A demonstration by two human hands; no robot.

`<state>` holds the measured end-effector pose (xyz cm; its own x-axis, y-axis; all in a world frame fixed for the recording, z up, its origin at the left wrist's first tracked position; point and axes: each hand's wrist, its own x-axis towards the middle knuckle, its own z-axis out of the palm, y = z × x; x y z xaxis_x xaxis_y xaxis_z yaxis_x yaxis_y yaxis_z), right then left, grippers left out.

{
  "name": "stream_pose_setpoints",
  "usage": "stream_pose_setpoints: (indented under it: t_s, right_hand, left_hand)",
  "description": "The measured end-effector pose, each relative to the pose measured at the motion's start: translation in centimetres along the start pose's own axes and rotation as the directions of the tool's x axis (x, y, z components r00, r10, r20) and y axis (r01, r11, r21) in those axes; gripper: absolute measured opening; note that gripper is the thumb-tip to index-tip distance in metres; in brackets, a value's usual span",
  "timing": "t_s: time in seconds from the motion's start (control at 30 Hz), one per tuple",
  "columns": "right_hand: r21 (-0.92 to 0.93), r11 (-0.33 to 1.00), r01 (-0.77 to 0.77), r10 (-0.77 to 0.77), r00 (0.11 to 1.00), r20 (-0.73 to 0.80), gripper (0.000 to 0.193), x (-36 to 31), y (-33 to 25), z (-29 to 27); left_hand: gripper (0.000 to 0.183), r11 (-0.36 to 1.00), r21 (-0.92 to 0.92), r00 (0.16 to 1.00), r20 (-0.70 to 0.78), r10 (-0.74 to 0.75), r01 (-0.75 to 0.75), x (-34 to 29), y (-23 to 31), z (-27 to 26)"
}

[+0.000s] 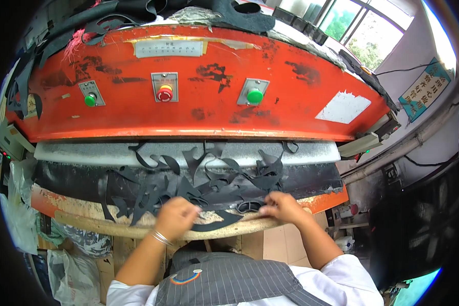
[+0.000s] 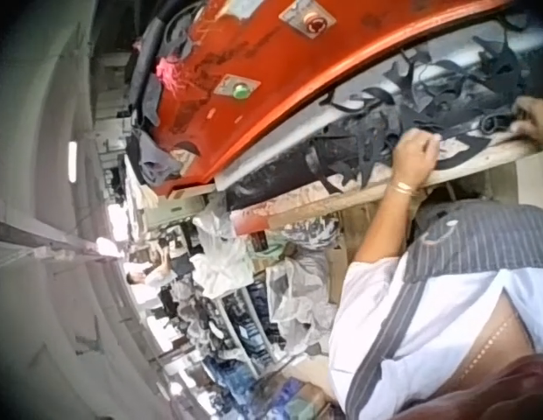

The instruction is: Cutting shoe components from leather sheets using a hydraulic press and metal dies.

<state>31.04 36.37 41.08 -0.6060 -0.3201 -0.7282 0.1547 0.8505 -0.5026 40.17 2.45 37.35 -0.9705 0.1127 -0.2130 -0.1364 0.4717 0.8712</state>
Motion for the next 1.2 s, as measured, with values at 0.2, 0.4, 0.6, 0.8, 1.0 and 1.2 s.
stream_pose_setpoints:
  t_s: [0.2,0.4,0.6,0.8,1.0,1.2]
  right_hand:
    - [-0.567,0.801,0.19,-0.377,0.897,-0.231,0.06,-4.0,6.1,6.4]
    - [-0.551,0.8,0.237,-0.438,0.859,-0.267,0.049,-2.8,6.0,6.4]
    - [-0.448,0.717,0.535,-0.54,0.832,0.129,0.046,-2.3,7.3,4.8]
    - [-0.454,0.426,0.783,-0.731,0.593,0.337,0.013,6.3,0.7,0.2]
    - [-0.479,-0.336,0.811,-0.932,-0.212,0.295,0.014,21.9,-8.2,2.8]
    - [-0.217,-0.296,0.93,-0.65,-0.03,0.759,0.011,22.4,-10.0,6.0]
  left_hand:
    - [0.029,0.964,0.261,0.997,0.066,0.034,-0.05,-2.7,4.1,10.4]
    - [0.018,0.965,0.261,0.982,-0.186,0.009,0.041,-2.2,3.9,12.2]
    - [0.019,0.961,0.275,0.989,-0.147,0.007,0.034,-4.7,2.9,12.9]
    - [0.016,0.984,0.164,0.981,-0.189,-0.034,0.065,-4.1,4.8,11.0]
    - [0.02,0.969,0.242,0.959,-0.258,0.119,-0.055,3.1,-0.3,11.1]
    - [0.034,0.913,0.391,0.96,-0.194,0.203,-0.114,1.6,-2.0,14.7]
